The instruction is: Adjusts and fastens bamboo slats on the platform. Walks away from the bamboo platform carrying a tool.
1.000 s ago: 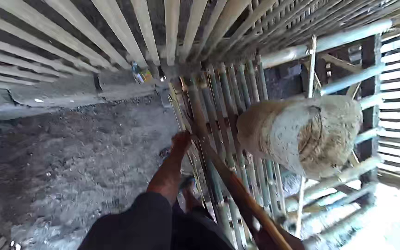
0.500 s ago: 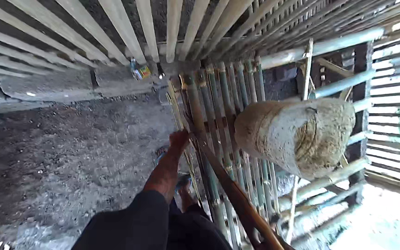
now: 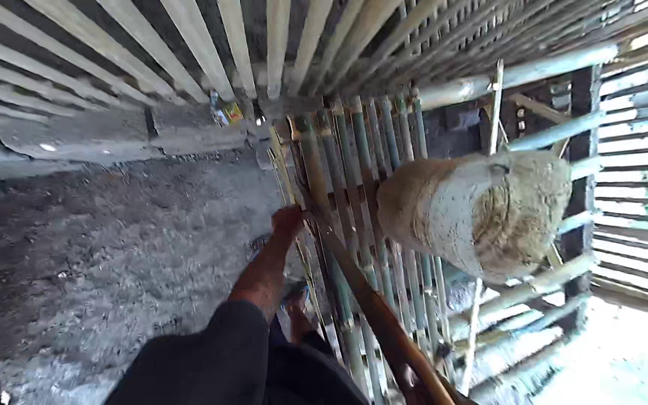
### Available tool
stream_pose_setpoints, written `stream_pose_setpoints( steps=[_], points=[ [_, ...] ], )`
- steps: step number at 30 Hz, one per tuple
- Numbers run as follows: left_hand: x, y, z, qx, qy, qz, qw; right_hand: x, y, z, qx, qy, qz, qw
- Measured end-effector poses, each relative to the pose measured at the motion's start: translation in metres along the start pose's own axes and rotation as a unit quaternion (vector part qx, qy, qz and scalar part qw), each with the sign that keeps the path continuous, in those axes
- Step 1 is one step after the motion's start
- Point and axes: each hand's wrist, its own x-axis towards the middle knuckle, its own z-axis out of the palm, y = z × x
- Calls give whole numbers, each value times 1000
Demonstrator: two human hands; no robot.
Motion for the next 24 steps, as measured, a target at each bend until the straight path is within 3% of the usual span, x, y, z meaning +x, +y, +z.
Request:
stream_pose_setpoints(
  steps=[1, 3, 7, 9, 11, 12, 14, 17, 20, 22, 24],
  points=[
    [-6, 1, 13, 7, -13, -4, 1000, -22, -6, -11, 16, -22, 43, 999],
    [-5, 0, 17, 16, -22, -15, 1000, -17, -19, -14, 37, -45, 67, 996],
    [-1, 3, 8, 29, -24, -20, 999, 90, 43, 31, 61, 31, -56, 996],
    [-1, 0, 2, 15, -26, -16, 999, 121, 48, 38, 87, 15, -74, 993],
    [-19, 5, 13, 1, -56, -3, 998, 69, 30, 32, 37, -10, -10, 999],
    [-27, 3, 18, 6, -46, 2, 999, 46, 18, 32, 17, -6, -1, 1000],
    [0, 0, -10, 5, 23, 2, 1000, 20, 19, 16, 4, 17, -34, 999],
    [-20, 3, 14, -6, -60, -13, 998, -37, 19, -15, -3, 5, -27, 1000],
    [4, -3, -2, -24, 20, -6, 999, 42, 22, 0, 30, -19, -42, 998],
    [-9, -1, 16, -10, -12, -8, 1000, 81, 35, 21, 52, 8, -35, 998],
    [2, -4, 9, 1, 6, -8, 1000, 120, 40, 33, 74, 10, -63, 995]
  ],
)
